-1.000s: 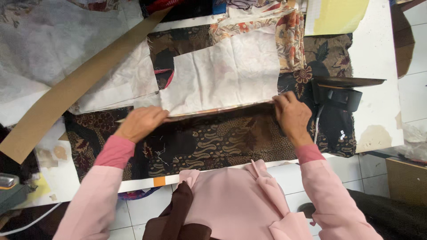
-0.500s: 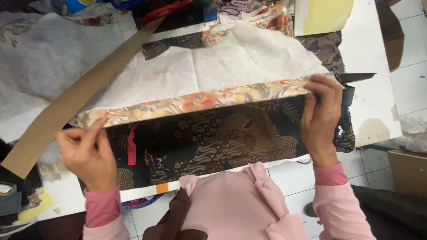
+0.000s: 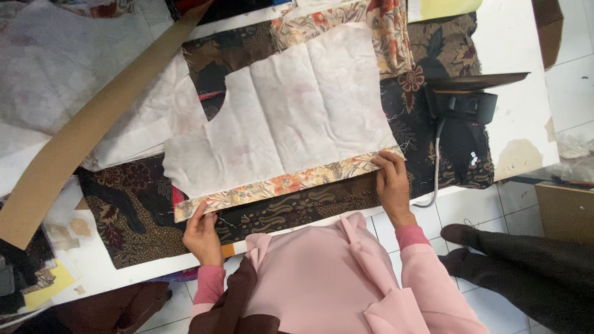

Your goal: The person irons a piece of floral-patterned fabric using a cardboard template and a steam iron. The person folds the fabric, places it on the table, and repeats the ironing process on multiple pieces.

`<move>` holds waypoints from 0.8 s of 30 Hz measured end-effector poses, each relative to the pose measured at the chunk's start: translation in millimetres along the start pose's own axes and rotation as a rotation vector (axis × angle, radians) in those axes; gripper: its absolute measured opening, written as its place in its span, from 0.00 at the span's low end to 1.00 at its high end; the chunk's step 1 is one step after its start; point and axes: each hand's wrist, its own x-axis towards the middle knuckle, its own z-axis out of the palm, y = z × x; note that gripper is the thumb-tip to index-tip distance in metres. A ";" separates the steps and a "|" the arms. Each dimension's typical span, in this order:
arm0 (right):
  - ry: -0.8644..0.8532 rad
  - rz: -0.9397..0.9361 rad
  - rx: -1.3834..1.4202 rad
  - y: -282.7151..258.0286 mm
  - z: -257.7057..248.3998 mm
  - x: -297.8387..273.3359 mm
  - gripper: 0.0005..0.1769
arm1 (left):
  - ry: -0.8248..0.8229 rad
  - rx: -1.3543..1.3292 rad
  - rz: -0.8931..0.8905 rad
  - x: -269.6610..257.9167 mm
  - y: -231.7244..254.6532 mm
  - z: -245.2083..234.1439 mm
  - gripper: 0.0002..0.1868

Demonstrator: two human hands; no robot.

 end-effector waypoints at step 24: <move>-0.483 -0.328 -0.007 -79.3 80.6 -10.4 0.19 | 0.169 -0.706 -0.685 14.2 -66.8 -6.5 0.16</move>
